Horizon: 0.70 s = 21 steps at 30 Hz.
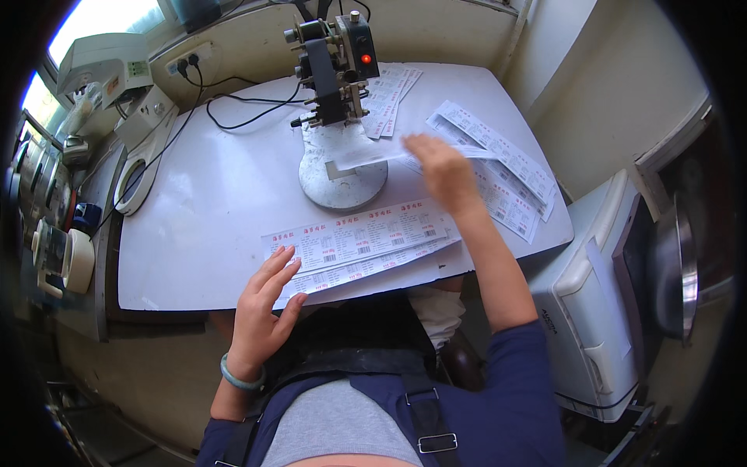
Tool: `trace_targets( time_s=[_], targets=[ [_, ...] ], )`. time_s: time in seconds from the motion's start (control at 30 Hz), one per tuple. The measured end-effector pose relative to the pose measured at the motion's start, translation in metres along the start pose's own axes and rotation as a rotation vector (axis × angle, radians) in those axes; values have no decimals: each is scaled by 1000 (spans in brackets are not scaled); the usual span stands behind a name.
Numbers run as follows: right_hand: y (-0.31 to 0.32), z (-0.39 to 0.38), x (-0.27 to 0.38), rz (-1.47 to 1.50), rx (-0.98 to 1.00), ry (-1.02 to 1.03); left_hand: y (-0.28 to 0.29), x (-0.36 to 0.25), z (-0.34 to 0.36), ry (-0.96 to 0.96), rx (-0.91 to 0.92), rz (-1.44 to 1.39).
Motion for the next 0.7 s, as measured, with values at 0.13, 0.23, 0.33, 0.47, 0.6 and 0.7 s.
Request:
trace_targets(
  time_s=[0.13,0.23,0.33,0.47,0.6,0.7],
  targets=[
    [110,-36,-2,-428,-523,2,5,11,-5,65,-25,12],
    [74,-57,-30,-439,-279,-63,4,24,-8,119,-42,18],
    [-1,-88,-67,-324,123,-268,1,29,-11,116,-52,33],
    [-33,-110,-68,-231,162,-250,3,34,-15,139,-49,54],
    [-27,-101,-66,73,241,-409,6,42,-19,166,-69,43],
    [-7,-76,-34,103,125,-263,5,51,-23,197,-108,52]
  ],
)
Point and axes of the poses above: each hand's wrist, its own z-axis towards the middle knuckle, its own y-axis out of the back of the hand, x = y × z, the point moved 8 cm from there along z, towards the middle knuckle, and after that the axes turned 14 degrees about z, right-handed, at the moved point
